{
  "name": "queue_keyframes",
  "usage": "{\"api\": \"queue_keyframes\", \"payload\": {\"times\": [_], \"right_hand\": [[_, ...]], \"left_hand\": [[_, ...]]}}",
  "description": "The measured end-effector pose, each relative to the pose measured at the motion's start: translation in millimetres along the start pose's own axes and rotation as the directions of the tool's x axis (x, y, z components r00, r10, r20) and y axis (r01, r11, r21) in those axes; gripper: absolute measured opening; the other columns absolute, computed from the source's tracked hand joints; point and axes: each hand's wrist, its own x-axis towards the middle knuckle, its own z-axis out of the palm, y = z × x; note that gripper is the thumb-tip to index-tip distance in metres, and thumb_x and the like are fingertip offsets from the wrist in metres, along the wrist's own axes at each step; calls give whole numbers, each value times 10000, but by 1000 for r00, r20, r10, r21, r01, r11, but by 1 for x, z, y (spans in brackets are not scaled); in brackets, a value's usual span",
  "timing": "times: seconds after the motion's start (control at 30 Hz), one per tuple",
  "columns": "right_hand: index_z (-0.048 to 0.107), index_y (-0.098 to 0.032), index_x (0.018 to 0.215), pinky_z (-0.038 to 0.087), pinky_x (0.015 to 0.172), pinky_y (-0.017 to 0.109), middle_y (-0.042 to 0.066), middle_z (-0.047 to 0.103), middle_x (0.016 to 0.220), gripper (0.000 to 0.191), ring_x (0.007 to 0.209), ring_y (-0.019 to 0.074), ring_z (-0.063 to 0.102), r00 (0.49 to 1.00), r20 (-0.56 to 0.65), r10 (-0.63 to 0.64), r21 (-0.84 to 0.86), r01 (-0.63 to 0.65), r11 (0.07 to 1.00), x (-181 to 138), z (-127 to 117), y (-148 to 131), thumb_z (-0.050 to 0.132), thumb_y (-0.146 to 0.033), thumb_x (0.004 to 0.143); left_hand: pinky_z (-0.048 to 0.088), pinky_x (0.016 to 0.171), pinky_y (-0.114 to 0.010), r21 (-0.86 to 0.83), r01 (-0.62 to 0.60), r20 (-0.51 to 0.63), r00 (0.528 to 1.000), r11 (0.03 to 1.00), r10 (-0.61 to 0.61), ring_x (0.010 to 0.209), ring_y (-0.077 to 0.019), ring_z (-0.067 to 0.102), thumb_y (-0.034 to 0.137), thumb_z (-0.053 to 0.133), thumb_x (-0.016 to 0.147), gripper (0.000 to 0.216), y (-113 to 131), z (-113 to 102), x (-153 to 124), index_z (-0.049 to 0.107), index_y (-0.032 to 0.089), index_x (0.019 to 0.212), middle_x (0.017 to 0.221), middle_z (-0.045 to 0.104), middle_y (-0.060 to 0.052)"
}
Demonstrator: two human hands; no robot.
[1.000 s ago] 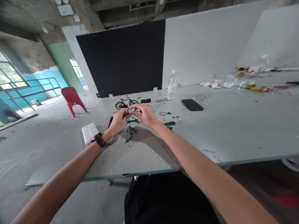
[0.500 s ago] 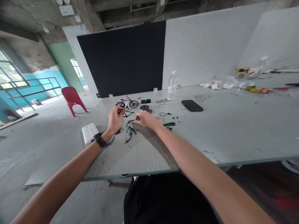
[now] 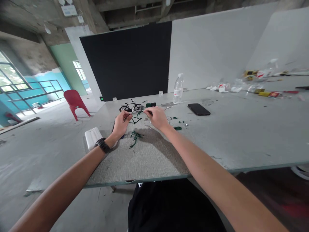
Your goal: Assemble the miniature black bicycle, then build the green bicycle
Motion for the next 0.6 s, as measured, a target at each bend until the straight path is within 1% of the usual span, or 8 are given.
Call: {"api": "queue_keyframes", "payload": {"times": [0.1,0.27,0.43,0.6], "right_hand": [[786,-243,1004,479,897,430,78,800,1036,340,974,277,692,995,-96,-23,43,27,999,1,-1,-8,516,-445,1042],[797,-257,1024,510,856,443,71,803,1016,258,949,275,690,984,-177,-32,97,50,994,1,-1,-22,588,-407,1015],[803,-266,1014,521,825,437,70,802,1002,220,947,272,690,981,-189,-42,125,67,990,1,-4,-28,629,-400,997],[800,-265,1017,526,871,447,55,802,997,168,957,265,693,978,-165,-129,152,154,976,1,-4,-28,668,-361,977]], "left_hand": [[406,716,-280,-43,6,40,999,999,-4,761,-147,551,207,630,972,166,-1,2,0,553,198,825,807,618,-6],[372,658,-262,-116,39,69,997,992,-31,683,-124,483,181,612,971,201,-3,5,1,515,195,795,732,526,23],[366,619,-245,-176,66,76,996,982,-53,649,-111,444,197,595,987,184,-10,7,1,517,192,820,719,487,32],[365,610,-240,-210,85,67,995,974,-72,638,-107,440,226,589,997,162,-15,8,1,525,193,852,722,476,37]]}}
